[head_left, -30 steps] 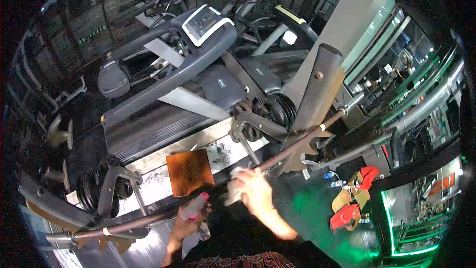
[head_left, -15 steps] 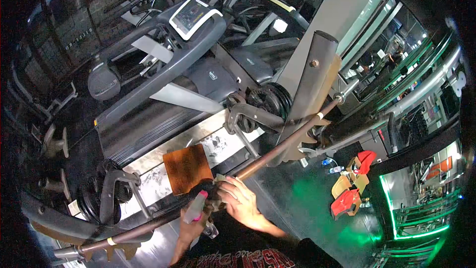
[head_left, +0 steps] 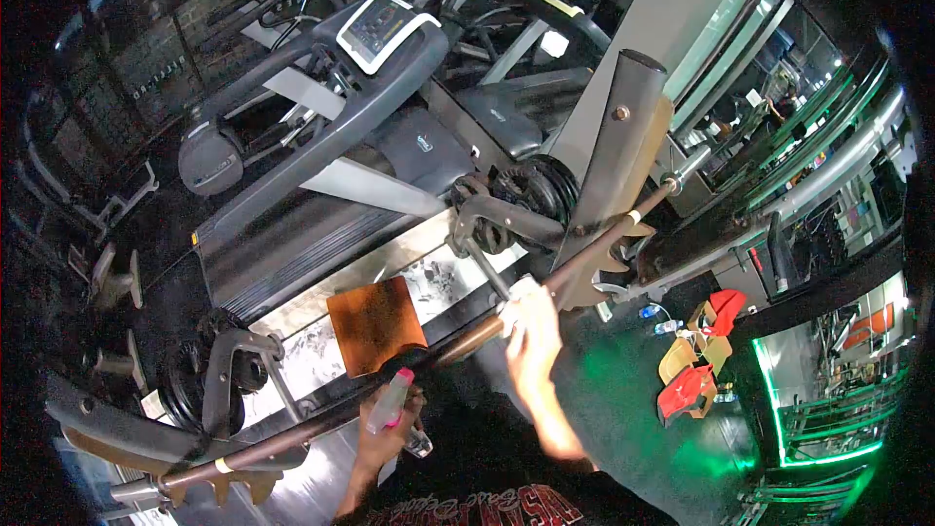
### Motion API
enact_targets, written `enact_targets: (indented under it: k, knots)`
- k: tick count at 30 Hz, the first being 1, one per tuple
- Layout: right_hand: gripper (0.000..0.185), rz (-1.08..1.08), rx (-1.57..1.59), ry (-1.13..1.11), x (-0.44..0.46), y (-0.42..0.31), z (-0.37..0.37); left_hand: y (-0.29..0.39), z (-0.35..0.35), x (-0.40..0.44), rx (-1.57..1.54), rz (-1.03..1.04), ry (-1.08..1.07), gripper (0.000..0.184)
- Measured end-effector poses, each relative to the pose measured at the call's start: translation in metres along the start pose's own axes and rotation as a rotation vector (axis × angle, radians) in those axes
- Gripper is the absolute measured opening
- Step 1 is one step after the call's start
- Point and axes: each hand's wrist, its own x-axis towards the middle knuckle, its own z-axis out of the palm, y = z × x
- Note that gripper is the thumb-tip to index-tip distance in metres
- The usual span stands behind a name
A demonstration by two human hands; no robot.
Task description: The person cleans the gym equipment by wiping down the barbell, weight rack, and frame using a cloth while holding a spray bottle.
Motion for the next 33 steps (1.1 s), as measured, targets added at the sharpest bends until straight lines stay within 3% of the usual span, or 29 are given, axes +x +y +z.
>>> enact_targets:
  k: [1, 3, 6, 8, 11, 13, 14, 15, 17, 18, 19, 21, 23, 25, 26, 27, 29, 33]
  knots:
    - [0.023, 0.010, 0.018, -0.022, -0.004, -0.027, -0.004, -0.004, 0.000, 0.001, 0.004, 0.006, -0.005, 0.017]
    - [0.027, -0.255, 0.123, -0.092, -0.017, -0.039, -0.007, -0.005, 0.000, 0.001, 0.011, 0.013, -0.014, 0.016]
    - [0.037, -0.215, 0.095, -0.261, -0.035, -0.034, -0.015, -0.001, -0.002, 0.001, 0.120, 0.031, -0.013, 0.015]
    - [0.032, -0.221, 0.137, -0.227, -0.032, -0.023, -0.016, -0.002, -0.004, 0.001, 0.026, -0.128, -0.026, 0.014]
    - [0.029, -0.274, 0.203, -0.179, -0.049, 0.011, -0.002, -0.001, -0.001, 0.001, -0.030, -0.090, -0.003, 0.014]
    - [0.023, 0.084, 0.418, -0.071, -0.071, 0.028, 0.014, -0.001, -0.001, 0.001, 0.009, -0.043, -0.007, 0.013]
    - [0.032, 0.389, 0.859, -0.057, -0.055, -0.003, 0.004, -0.001, -0.001, 0.001, 0.047, 0.002, -0.010, 0.013]
    - [0.031, 0.159, 0.465, 0.239, -0.062, 0.028, 0.030, 0.000, -0.001, 0.001, 0.048, 0.006, -0.006, 0.013]
    - [0.030, 0.642, 0.769, 0.296, -0.062, 0.040, 0.037, 0.001, -0.003, 0.000, 0.062, -0.050, -0.033, 0.013]
    - [0.029, 0.862, 1.005, 0.428, -0.044, 0.027, 0.037, -0.002, -0.004, 0.000, 0.065, -0.048, -0.033, 0.013]
    - [0.029, 0.863, 1.006, 0.429, -0.034, 0.026, 0.036, -0.009, -0.005, 0.000, 0.001, -0.066, -0.017, 0.013]
    - [0.028, 0.992, 1.378, 0.461, -0.019, 0.034, 0.027, -0.011, -0.006, -0.001, -0.063, -0.082, 0.001, 0.013]
    - [0.029, 1.038, 1.396, 0.453, -0.013, 0.056, 0.028, -0.006, -0.004, 0.000, -0.103, -0.079, -0.006, 0.012]
    - [0.033, 1.211, 1.538, 0.297, -0.017, 0.083, 0.033, -0.011, -0.005, 0.000, -0.053, -0.006, -0.015, 0.012]
    - [0.031, 1.417, 1.521, 0.408, -0.001, 0.062, 0.029, -0.013, -0.005, 0.001, 0.002, 0.064, -0.026, 0.012]
    - [0.031, 1.415, 1.521, 0.403, -0.004, 0.063, 0.029, -0.013, -0.005, 0.001, 0.000, 0.065, -0.023, 0.012]
    - [0.032, 1.194, 1.955, -0.079, -0.009, 0.059, 0.028, -0.011, -0.005, 0.002, 0.097, 0.123, -0.010, 0.011]
    - [0.038, 1.144, 1.959, -0.065, -0.010, 0.036, 0.028, -0.005, -0.002, 0.004, 0.035, -0.014, -0.002, 0.011]
